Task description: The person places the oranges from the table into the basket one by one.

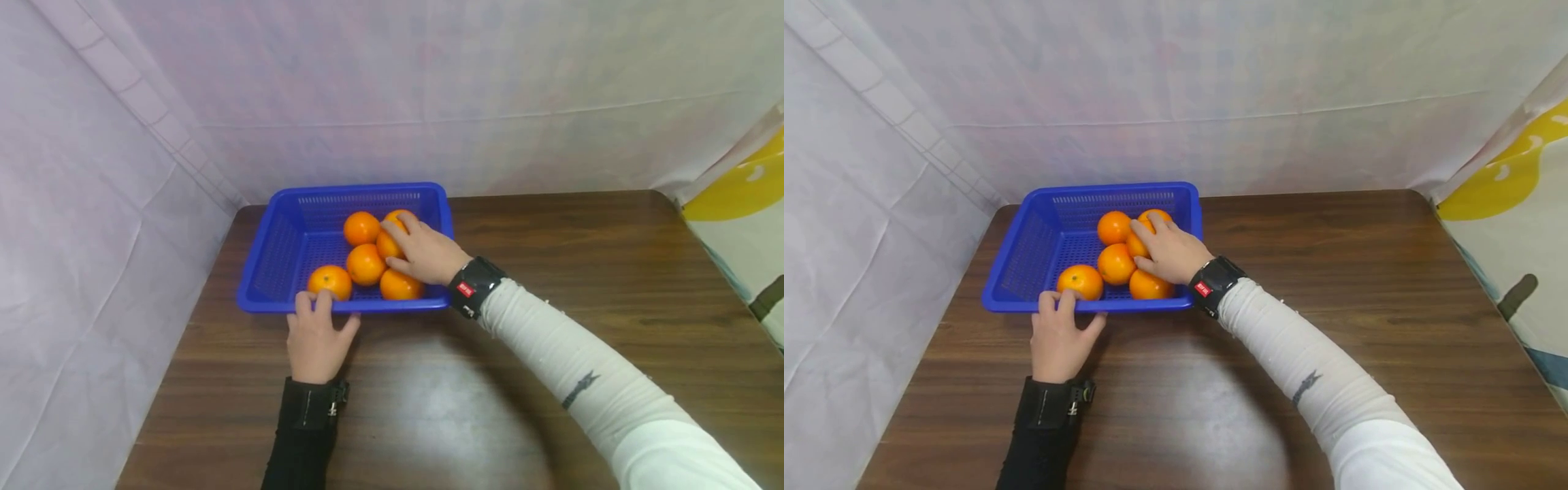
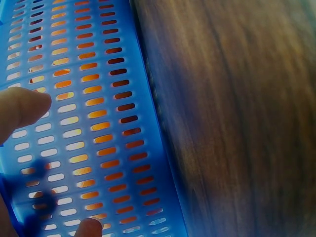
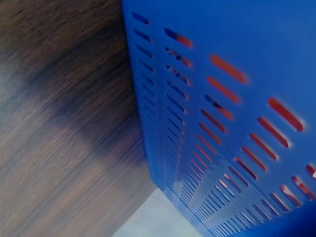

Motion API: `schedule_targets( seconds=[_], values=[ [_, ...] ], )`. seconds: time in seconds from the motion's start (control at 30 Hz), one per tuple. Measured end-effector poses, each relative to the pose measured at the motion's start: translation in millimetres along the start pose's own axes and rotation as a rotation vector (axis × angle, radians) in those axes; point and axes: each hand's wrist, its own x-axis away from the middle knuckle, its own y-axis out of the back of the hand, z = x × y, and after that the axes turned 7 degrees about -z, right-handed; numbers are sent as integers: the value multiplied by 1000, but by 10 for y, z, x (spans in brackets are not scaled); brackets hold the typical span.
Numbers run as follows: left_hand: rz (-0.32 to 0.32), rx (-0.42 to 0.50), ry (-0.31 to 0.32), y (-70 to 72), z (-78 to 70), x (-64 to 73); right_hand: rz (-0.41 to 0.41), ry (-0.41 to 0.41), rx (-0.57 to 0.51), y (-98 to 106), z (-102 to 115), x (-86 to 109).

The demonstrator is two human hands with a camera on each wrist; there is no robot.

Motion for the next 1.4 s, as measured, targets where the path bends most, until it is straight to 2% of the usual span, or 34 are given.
schedule_targets(
  seconds=[0.27,0.5,0.77,1.13,1.27,1.4],
  values=[
    [3,-1,2,0,-11,22,66,32,-111,61,-10,-7],
    [-10,7,-1,-3,-22,44,76,24,12,181,-3,-29],
    [-4,5,9,-11,-60,52,120,2,91,343,-52,-18],
    [-23,-5,-8,-20,-54,49,121,0,50,765,40,-98],
    [-18,-3,-6,-21,-58,56,135,8,38,797,124,-156],
    [-19,2,-3,-24,-66,57,169,3,37,729,187,-222]
  ],
)
